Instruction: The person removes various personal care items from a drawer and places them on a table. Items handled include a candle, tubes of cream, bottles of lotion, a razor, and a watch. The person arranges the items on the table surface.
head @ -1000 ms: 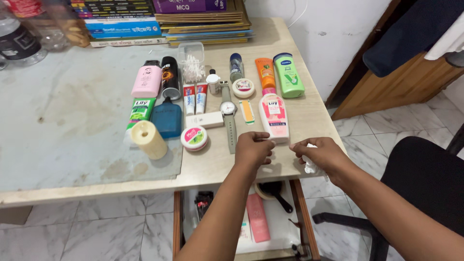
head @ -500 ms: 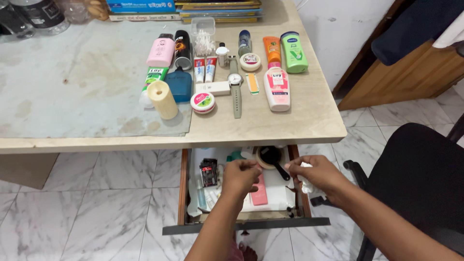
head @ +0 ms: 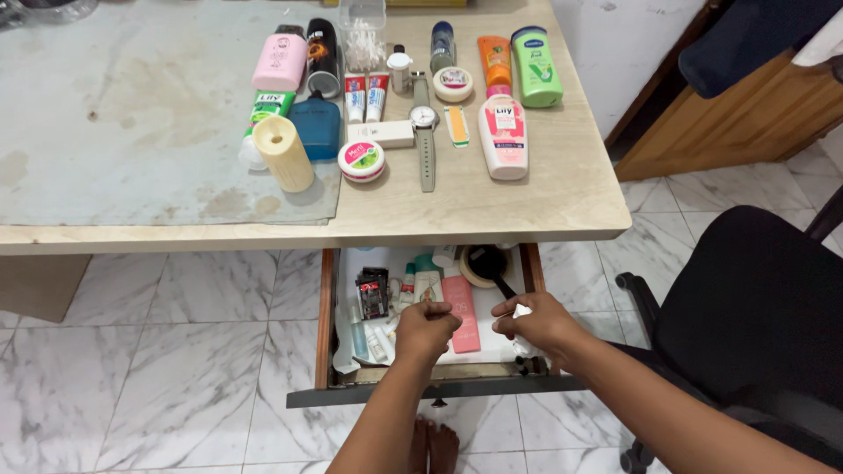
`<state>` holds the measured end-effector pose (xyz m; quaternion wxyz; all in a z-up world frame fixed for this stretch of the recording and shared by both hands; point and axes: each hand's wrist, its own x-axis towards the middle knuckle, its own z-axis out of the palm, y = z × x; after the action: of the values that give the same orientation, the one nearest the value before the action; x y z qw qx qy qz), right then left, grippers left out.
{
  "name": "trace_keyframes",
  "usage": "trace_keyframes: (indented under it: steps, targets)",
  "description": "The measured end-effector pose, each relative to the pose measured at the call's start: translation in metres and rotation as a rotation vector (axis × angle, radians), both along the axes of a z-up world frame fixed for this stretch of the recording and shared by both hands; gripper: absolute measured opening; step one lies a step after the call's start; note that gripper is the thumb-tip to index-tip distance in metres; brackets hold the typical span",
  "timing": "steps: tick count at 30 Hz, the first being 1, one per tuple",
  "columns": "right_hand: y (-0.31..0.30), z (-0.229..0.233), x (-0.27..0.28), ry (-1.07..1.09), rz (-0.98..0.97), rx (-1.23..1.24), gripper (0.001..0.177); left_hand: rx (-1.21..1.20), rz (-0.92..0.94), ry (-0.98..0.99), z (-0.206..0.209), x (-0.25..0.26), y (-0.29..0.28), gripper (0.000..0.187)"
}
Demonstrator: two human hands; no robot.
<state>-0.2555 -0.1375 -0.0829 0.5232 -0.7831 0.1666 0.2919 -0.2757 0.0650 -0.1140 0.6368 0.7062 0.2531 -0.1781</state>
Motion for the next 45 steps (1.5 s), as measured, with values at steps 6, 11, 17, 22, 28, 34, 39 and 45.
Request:
trace_keyframes:
  steps: [6, 11, 17, 22, 28, 34, 39, 45]
  targets:
    - [0.007, -0.05, 0.01, 0.063, -0.073, 0.083, 0.035, 0.068, -0.054, 0.007, -0.04, 0.015, -0.009, 0.055]
    - [0.006, -0.086, 0.022, 0.09, -0.066, -0.006, 0.043, 0.095, -0.131, 0.06, -0.062, 0.029, -0.017, 0.073]
    - [0.006, -0.139, 0.04, 0.058, -0.069, -0.026, 0.049, 0.052, -0.169, 0.087, -0.097, 0.045, -0.024, 0.088]
    - [0.008, -0.175, 0.054, 0.059, -0.13, 0.001, 0.054, 0.093, -0.176, 0.067, -0.113, 0.052, -0.027, 0.085]
    - [0.016, -0.174, 0.058, 0.113, -0.168, -0.006, 0.054, 0.092, -0.144, 0.068, -0.113, 0.058, -0.026, 0.08]
    - [0.018, -0.168, 0.061, 0.125, -0.174, 0.02, 0.047, 0.075, -0.099, 0.124, -0.099, 0.062, -0.024, 0.078]
    - [0.019, -0.152, 0.065, 0.212, -0.203, 0.041, 0.043, 0.149, -0.075, 0.139, -0.086, 0.063, -0.023, 0.075]
    - [0.02, -0.142, 0.061, 0.226, -0.282, 0.161, 0.043, 0.161, -0.021, 0.18, -0.086, 0.068, -0.022, 0.066]
